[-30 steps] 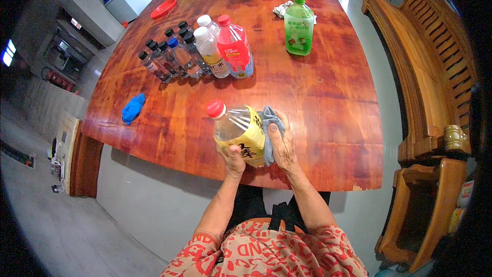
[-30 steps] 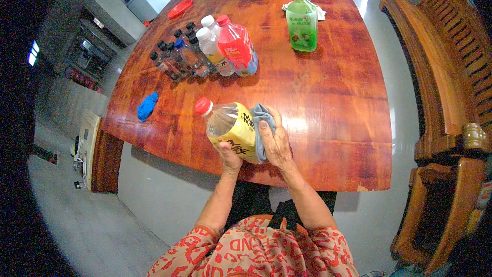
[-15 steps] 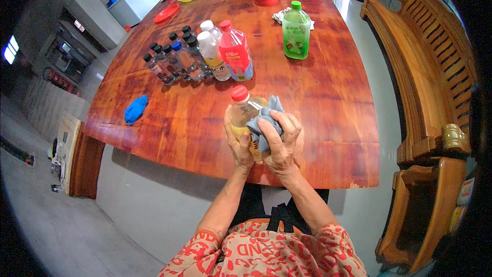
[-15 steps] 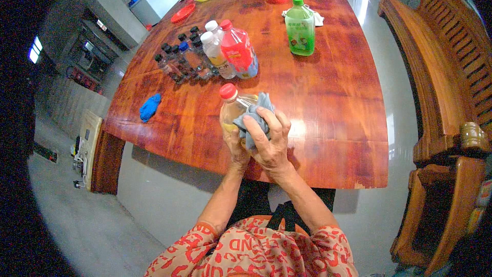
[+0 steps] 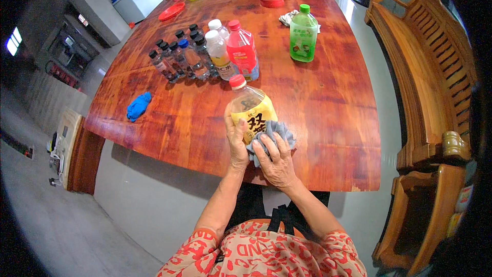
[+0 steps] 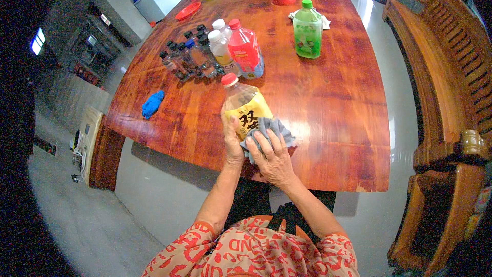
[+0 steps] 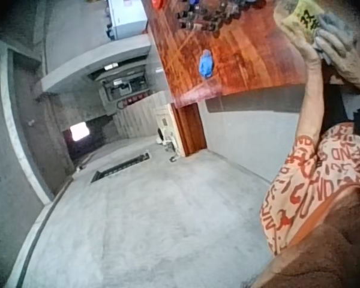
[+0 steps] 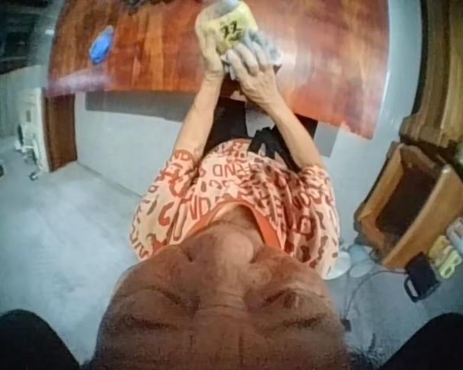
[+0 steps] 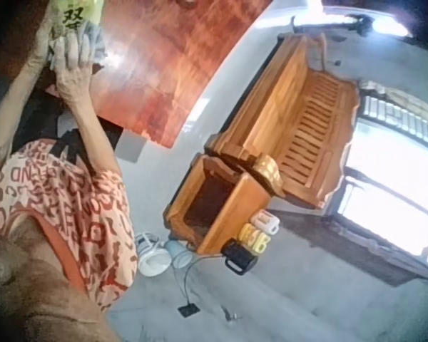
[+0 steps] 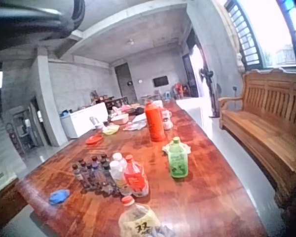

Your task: The person wipes several plastic beverage bottles with a grey cloth on a wooden table. They handle a clear bottle with a yellow label, a red bottle, and a yellow bottle, rotating each one to clean the surface before placing it back on the table.

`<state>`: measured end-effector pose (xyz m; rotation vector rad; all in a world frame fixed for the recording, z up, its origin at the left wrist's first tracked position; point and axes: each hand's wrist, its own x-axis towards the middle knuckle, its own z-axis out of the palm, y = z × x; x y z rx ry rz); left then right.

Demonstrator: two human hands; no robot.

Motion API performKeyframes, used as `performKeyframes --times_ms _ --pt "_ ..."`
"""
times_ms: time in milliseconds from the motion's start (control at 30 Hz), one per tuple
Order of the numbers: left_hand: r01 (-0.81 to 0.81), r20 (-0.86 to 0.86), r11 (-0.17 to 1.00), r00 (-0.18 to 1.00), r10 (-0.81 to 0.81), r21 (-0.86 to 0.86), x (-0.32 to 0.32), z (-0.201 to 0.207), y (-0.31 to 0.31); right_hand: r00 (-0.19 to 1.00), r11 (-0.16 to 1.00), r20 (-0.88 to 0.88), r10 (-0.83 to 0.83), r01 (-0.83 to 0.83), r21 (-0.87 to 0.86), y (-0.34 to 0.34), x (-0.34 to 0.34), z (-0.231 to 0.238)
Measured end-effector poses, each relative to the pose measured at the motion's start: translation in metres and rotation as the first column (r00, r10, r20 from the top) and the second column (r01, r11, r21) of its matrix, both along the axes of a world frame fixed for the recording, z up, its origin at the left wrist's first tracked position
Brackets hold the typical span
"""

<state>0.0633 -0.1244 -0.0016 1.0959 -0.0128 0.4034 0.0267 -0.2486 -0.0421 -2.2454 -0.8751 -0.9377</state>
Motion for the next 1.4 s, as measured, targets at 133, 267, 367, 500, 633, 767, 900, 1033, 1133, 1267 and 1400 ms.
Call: performKeyframes --times_ms 133,267,367,500,633,767,900,1033,1133,1267,1400 --pt "0.025 0.012 0.998 1.0 -0.024 -0.063 0.002 0.0 -0.003 0.999 0.999 0.028 0.041 -0.041 -0.012 -0.011 0.004 0.006" --pt "0.011 0.075 1.0 0.997 -0.011 -0.003 0.001 0.003 -0.007 0.997 0.981 0.073 -0.008 -0.006 0.192 -0.001 0.034 0.042" --pt "0.067 0.053 0.987 0.997 -0.06 -0.146 0.001 0.006 -0.009 0.998 0.947 0.057 0.009 -0.027 0.32 0.006 0.044 0.059" --pt "0.025 0.061 0.995 0.998 -0.019 -0.099 -0.003 0.008 -0.017 0.999 0.91 0.029 -0.04 0.024 0.415 0.015 0.041 0.044" --pt "-0.047 0.07 0.997 0.996 0.051 -0.054 -0.001 0.002 -0.017 0.993 0.944 -0.049 -0.108 0.118 0.307 0.013 0.02 0.019" --pt "-0.078 0.047 0.996 0.996 0.08 -0.036 -0.001 -0.011 -0.014 0.984 0.969 -0.109 -0.145 0.163 0.186 0.004 -0.008 -0.003" --pt "-0.078 0.067 0.995 0.994 0.082 -0.065 -0.003 -0.002 -0.019 0.972 0.984 -0.179 -0.152 0.165 0.065 -0.011 -0.024 -0.013" --pt "-0.057 0.09 0.998 0.994 0.059 -0.027 -0.003 -0.004 -0.018 0.961 0.992 -0.263 -0.089 0.108 0.058 -0.027 -0.035 -0.018" --pt "-0.114 0.131 0.99 0.986 0.103 0.08 -0.001 -0.006 -0.022 0.954 0.981 -0.3 -0.003 0.06 0.182 -0.038 -0.032 -0.008" --pt "-0.14 0.158 0.98 0.98 0.118 0.138 -0.009 -0.007 -0.028 0.986 0.946 -0.16 0.045 0.009 0.323 -0.034 -0.014 0.054" --pt "-0.136 0.045 0.977 0.991 0.13 0.164 -0.008 -0.027 -0.024 0.998 0.976 0.001 0.06 -0.059 0.209 -0.019 0.003 0.085"
